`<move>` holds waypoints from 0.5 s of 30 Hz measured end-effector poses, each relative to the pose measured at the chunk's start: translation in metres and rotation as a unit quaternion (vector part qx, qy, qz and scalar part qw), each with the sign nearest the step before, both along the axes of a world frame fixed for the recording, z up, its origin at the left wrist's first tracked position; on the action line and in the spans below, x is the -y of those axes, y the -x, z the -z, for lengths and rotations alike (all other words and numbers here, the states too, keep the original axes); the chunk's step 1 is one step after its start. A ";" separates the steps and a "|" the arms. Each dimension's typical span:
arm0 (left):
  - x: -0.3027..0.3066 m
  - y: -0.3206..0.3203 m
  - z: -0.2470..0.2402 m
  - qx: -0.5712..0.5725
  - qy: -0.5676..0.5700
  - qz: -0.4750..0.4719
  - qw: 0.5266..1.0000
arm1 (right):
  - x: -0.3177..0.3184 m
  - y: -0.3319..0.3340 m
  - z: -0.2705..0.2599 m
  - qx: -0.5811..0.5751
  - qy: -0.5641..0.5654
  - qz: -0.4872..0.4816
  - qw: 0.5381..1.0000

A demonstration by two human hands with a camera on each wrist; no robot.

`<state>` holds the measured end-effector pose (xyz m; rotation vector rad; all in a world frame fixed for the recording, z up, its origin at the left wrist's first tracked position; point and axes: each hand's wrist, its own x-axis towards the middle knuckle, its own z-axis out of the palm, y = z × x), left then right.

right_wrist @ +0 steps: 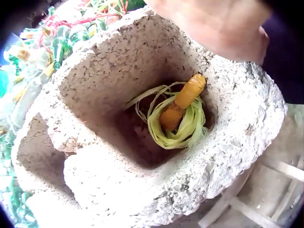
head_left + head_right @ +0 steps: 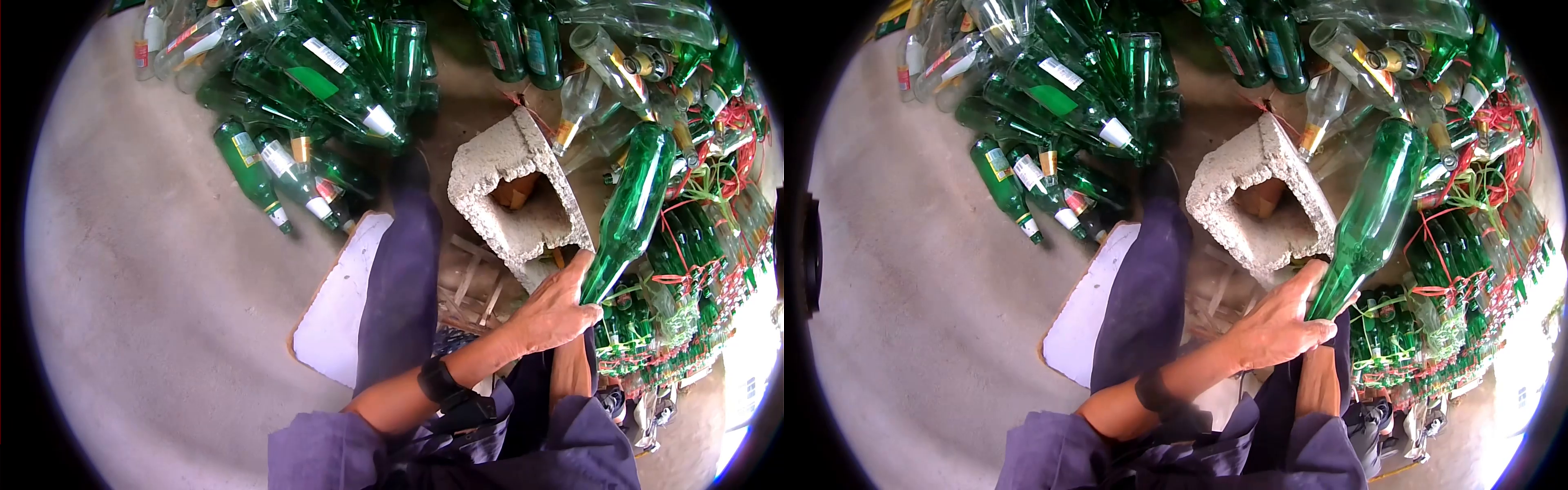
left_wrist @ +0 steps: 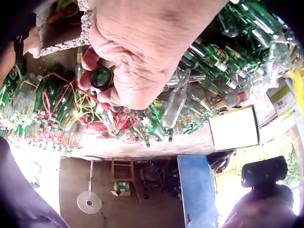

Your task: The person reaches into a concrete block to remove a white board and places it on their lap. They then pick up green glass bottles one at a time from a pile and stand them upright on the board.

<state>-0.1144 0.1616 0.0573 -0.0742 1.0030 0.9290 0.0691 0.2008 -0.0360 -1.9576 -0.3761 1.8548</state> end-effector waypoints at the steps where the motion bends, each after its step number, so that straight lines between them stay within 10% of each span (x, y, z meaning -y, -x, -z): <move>1: 0.000 0.000 0.000 0.002 0.003 0.002 1.000 | 0.000 0.001 0.000 0.001 0.000 0.001 1.000; 15: 0.001 0.003 -0.003 -0.094 0.004 0.030 0.995 | -0.003 0.013 -0.005 -0.001 -0.009 -0.019 1.000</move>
